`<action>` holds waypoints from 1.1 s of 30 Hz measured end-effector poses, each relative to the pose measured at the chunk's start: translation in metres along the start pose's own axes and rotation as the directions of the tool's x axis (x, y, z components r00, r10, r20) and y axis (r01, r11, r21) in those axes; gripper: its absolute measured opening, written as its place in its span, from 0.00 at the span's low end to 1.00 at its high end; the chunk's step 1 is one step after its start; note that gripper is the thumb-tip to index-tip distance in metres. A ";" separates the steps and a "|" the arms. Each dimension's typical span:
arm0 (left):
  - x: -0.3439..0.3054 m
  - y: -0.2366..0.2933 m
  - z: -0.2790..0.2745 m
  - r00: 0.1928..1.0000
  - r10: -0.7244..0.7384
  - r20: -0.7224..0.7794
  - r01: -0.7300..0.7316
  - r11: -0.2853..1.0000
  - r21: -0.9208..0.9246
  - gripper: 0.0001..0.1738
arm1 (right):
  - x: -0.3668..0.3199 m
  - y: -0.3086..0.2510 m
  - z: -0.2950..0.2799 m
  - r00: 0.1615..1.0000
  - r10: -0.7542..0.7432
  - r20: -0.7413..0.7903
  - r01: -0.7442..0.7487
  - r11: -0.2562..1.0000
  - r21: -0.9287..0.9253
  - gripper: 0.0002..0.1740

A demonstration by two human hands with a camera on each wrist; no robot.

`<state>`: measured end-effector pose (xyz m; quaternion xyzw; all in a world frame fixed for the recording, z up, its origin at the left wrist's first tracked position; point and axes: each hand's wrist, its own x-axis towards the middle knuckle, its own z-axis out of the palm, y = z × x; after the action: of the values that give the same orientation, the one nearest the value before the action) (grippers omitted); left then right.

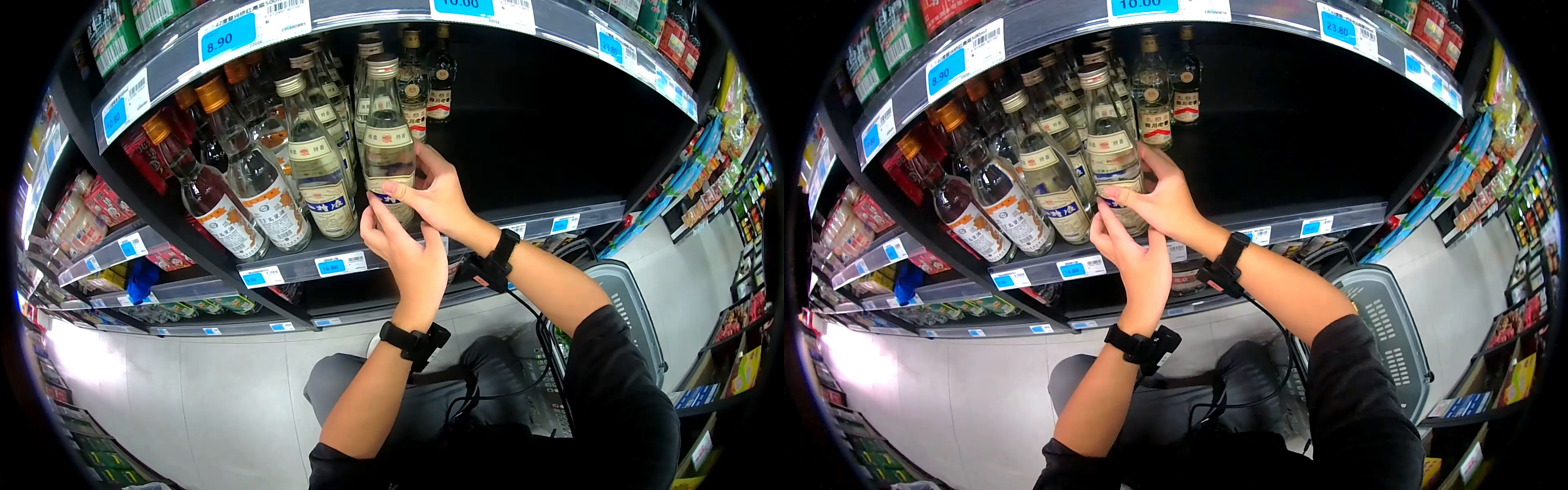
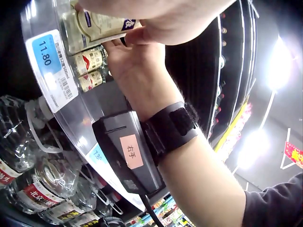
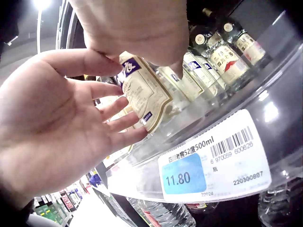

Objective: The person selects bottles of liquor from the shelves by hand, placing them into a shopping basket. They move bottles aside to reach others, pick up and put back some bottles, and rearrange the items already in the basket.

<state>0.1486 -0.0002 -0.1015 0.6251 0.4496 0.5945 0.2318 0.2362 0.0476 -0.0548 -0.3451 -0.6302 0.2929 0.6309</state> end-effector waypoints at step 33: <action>-0.027 0.020 0.001 0.835 -0.510 0.208 0.526 0.627 -0.574 0.42 | -0.021 0.004 -0.009 0.992 0.122 -0.011 -0.118 0.930 -0.347 0.34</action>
<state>0.1582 -0.0324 -0.1001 0.3672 0.3904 0.6068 0.5869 0.2450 0.0329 -0.0702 -0.4874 -0.6530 0.2169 0.5376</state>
